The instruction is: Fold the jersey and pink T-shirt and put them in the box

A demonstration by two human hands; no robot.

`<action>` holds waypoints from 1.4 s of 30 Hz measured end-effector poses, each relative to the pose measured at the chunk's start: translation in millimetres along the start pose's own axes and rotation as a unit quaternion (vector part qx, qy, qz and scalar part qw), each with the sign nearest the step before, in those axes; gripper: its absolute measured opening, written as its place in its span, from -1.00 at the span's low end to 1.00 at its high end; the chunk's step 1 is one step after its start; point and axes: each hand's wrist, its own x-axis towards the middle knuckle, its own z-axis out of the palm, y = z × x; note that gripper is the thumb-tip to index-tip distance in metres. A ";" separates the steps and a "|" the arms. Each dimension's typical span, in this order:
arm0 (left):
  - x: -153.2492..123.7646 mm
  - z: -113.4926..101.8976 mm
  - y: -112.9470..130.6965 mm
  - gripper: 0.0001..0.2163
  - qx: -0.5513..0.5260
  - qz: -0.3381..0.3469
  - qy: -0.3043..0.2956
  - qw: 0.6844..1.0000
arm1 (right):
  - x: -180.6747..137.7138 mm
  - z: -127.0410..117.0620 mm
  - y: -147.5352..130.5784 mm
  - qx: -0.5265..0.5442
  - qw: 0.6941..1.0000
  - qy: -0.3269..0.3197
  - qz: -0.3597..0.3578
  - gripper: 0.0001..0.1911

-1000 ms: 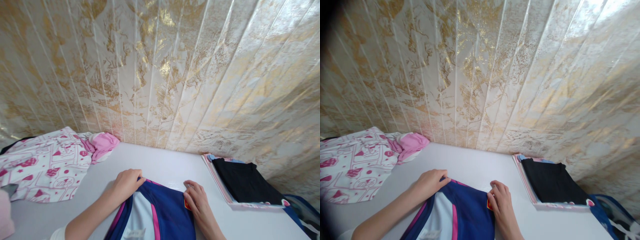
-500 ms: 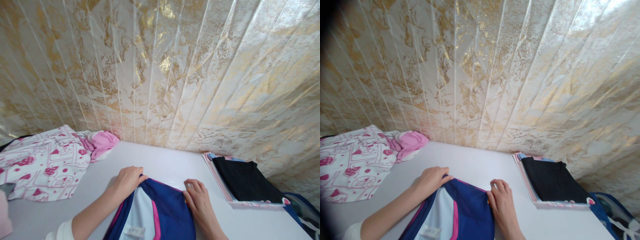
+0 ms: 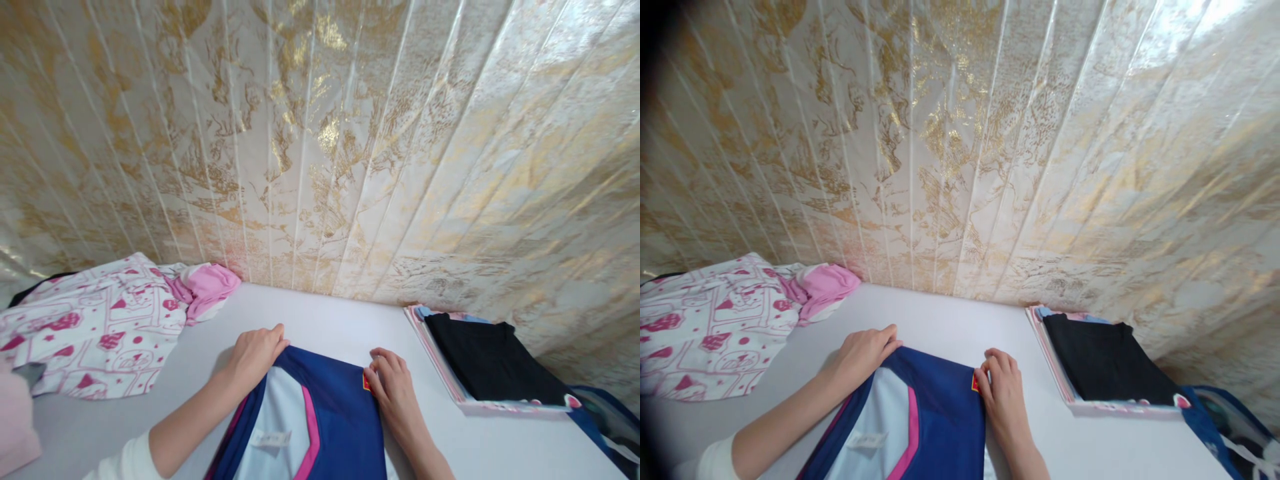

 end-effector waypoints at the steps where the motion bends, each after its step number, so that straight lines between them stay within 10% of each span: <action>1: -1.5 -2.0 1.7 -0.82 0.003 0.001 0.004 1.000 | 2.5 2.1 0.7 -0.003 1.000 0.005 0.003 -0.75; 6: -26.1 -5.6 20.3 -0.68 -0.016 0.092 0.070 0.993 | 7.4 6.5 -0.9 0.048 0.997 0.048 0.020 -0.82; 12: -60.0 23.9 26.1 -0.39 -0.117 0.262 -0.043 0.957 | -1.3 7.2 -15.4 0.074 0.995 0.068 0.018 -0.69; 22: -61.9 37.0 13.2 -0.32 -0.132 0.203 -0.026 0.970 | -1.5 12.6 -8.3 0.021 0.996 0.081 0.026 -0.67; 29: -48.4 49.2 17.4 -0.31 -0.107 0.160 0.030 0.981 | -13.1 28.4 -65.1 -0.072 0.991 -0.112 0.001 -0.42; 42: 10.6 36.7 -72.3 -0.76 -0.158 0.017 0.170 0.973 | 51.4 36.4 -65.2 -0.182 0.963 -0.182 -0.077 -0.31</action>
